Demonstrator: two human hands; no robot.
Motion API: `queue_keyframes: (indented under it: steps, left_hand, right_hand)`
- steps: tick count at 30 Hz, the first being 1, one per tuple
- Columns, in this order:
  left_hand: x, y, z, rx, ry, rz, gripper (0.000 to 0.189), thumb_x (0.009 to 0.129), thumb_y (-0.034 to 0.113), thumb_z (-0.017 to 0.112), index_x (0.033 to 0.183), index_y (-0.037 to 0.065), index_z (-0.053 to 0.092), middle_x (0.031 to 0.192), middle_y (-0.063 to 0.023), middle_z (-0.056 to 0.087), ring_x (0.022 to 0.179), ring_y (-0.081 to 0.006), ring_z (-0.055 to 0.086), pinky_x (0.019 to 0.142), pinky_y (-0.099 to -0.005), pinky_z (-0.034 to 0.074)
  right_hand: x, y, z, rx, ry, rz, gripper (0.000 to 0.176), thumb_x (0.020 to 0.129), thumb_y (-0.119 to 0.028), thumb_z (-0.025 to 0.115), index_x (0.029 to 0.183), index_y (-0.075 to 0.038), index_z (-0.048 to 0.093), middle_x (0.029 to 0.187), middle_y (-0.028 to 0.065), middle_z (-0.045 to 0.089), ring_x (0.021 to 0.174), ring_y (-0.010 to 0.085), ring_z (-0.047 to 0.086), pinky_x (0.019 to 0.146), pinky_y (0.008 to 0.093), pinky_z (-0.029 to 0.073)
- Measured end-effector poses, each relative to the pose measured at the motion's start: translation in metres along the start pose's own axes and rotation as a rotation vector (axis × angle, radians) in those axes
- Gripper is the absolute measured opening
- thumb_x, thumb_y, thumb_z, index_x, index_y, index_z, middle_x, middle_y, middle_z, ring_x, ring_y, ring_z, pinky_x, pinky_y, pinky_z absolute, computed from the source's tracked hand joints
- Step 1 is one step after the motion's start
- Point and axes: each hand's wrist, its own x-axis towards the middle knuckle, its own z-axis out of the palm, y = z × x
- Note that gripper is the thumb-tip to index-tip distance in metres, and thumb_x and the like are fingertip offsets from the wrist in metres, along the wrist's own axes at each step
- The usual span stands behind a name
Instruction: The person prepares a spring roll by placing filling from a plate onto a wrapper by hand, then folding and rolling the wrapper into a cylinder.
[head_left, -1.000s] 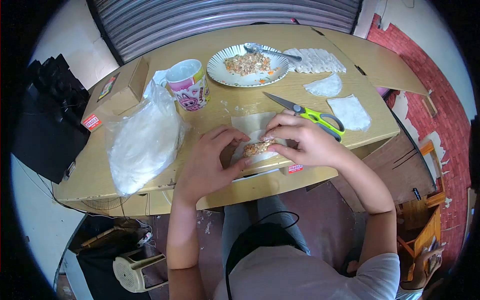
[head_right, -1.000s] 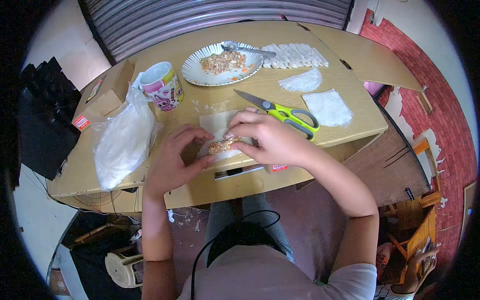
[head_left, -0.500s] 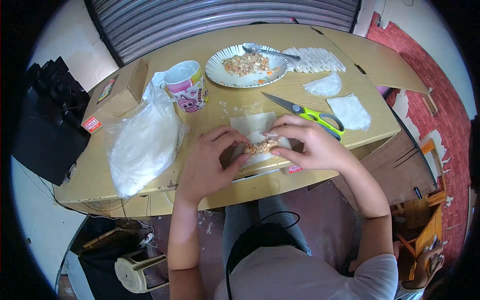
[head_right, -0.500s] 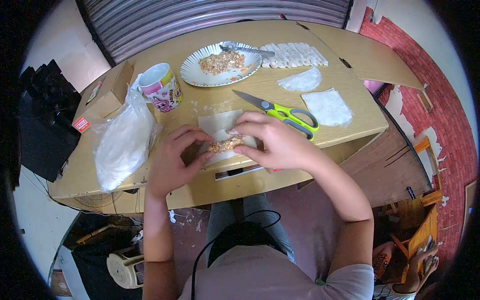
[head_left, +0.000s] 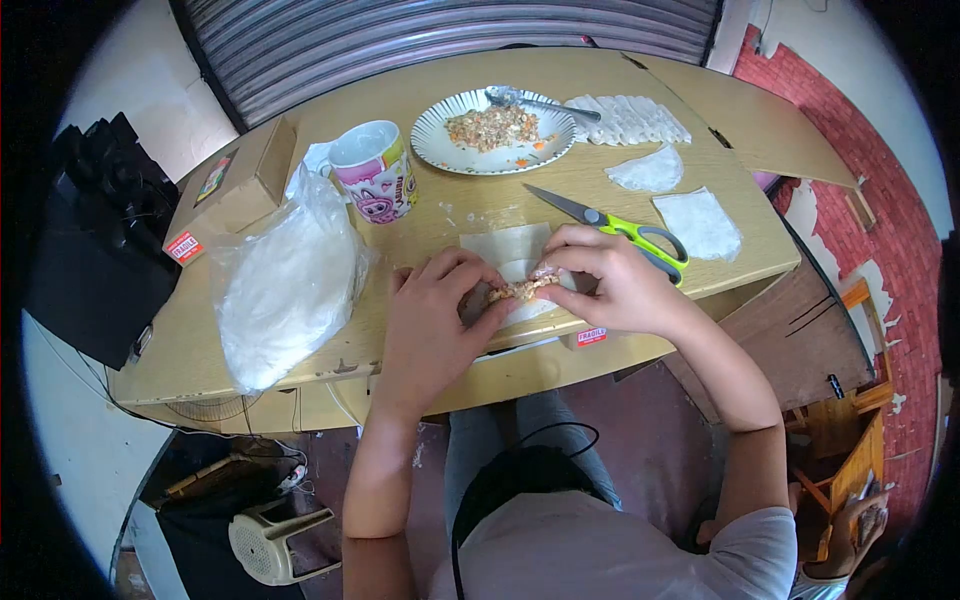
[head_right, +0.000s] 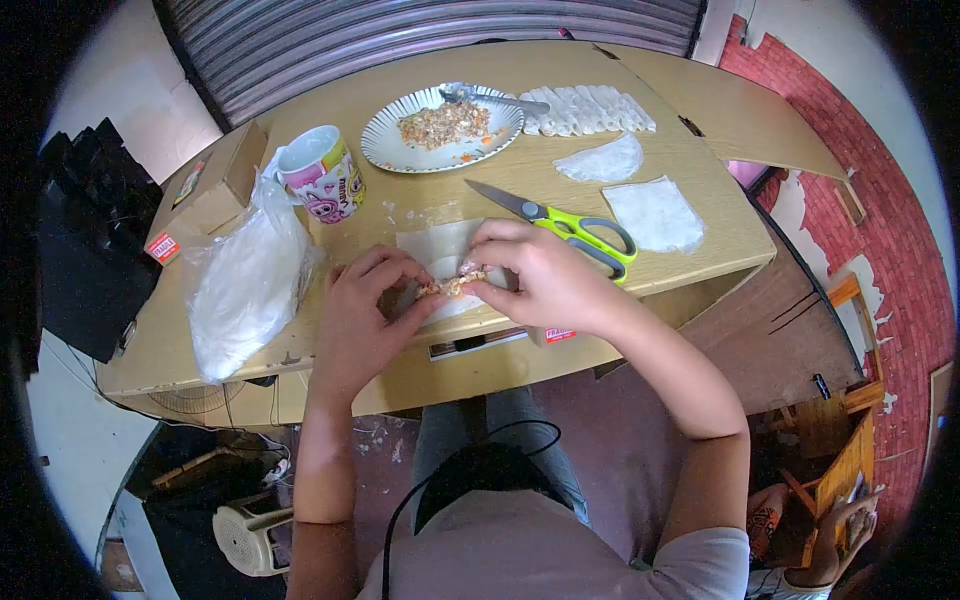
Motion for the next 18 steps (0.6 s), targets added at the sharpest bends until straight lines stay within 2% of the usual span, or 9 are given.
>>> queue_keyframes:
  steps: [2,5,7,10,15,18]
  left_hand:
    - [-0.001,0.000,0.003,0.017,0.046,-0.009,0.025,0.085,0.033,0.082,0.098,0.013,0.074,0.106,-0.0040,0.070,0.101,-0.0290,0.067,0.093,-0.0481,0.040]
    - [-0.002,-0.001,0.004,0.029,0.057,0.004,0.026,0.086,0.033,0.082,0.101,0.013,0.074,0.106,-0.0046,0.070,0.100,-0.0294,0.068,0.092,-0.0472,0.041]
    - [-0.002,-0.001,0.000,-0.007,0.047,0.025,0.025,0.087,0.031,0.081,0.102,0.012,0.074,0.104,-0.0052,0.071,0.099,-0.0292,0.068,0.093,-0.0464,0.042]
    - [-0.002,-0.008,-0.005,-0.119,0.015,0.019,0.025,0.088,0.028,0.080,0.104,0.012,0.073,0.100,-0.0057,0.071,0.098,-0.0287,0.069,0.096,-0.0444,0.043]
    - [-0.004,-0.012,-0.007,-0.244,0.004,-0.064,0.019,0.088,0.023,0.079,0.102,0.012,0.073,0.095,-0.0031,0.073,0.100,-0.0259,0.070,0.101,-0.0450,0.042]
    - [-0.005,-0.013,-0.004,-0.121,0.050,0.056,0.014,0.088,0.022,0.079,0.098,0.014,0.075,0.098,-0.0001,0.075,0.101,-0.0240,0.071,0.104,-0.0479,0.041]
  right_hand:
    - [-0.001,-0.001,0.001,-0.002,0.011,0.018,0.020,0.090,-0.013,0.078,0.104,0.001,0.072,0.110,0.0120,0.068,0.074,0.0257,0.070,0.067,0.0364,0.057]
    - [0.001,-0.001,-0.001,-0.013,-0.003,0.021,0.021,0.091,-0.014,0.077,0.106,0.000,0.072,0.110,0.0124,0.067,0.077,0.0268,0.071,0.069,0.0371,0.057]
    - [0.006,-0.005,-0.001,-0.062,0.074,-0.119,0.023,0.090,-0.015,0.077,0.108,-0.001,0.073,0.109,0.0123,0.067,0.078,0.0276,0.071,0.069,0.0378,0.057]
    - [0.009,0.000,0.003,-0.091,0.044,-0.188,0.022,0.090,-0.015,0.078,0.108,-0.004,0.075,0.109,0.0119,0.067,0.080,0.0275,0.071,0.069,0.0377,0.057]
    - [0.005,0.001,0.007,-0.015,0.019,-0.065,0.014,0.090,-0.013,0.077,0.102,-0.007,0.080,0.104,0.0098,0.068,0.079,0.0246,0.071,0.068,0.0369,0.057]
    - [0.002,-0.001,0.010,0.011,0.054,-0.028,0.012,0.090,-0.012,0.077,0.100,-0.008,0.081,0.101,0.0089,0.069,0.078,0.0233,0.070,0.068,0.0364,0.057]
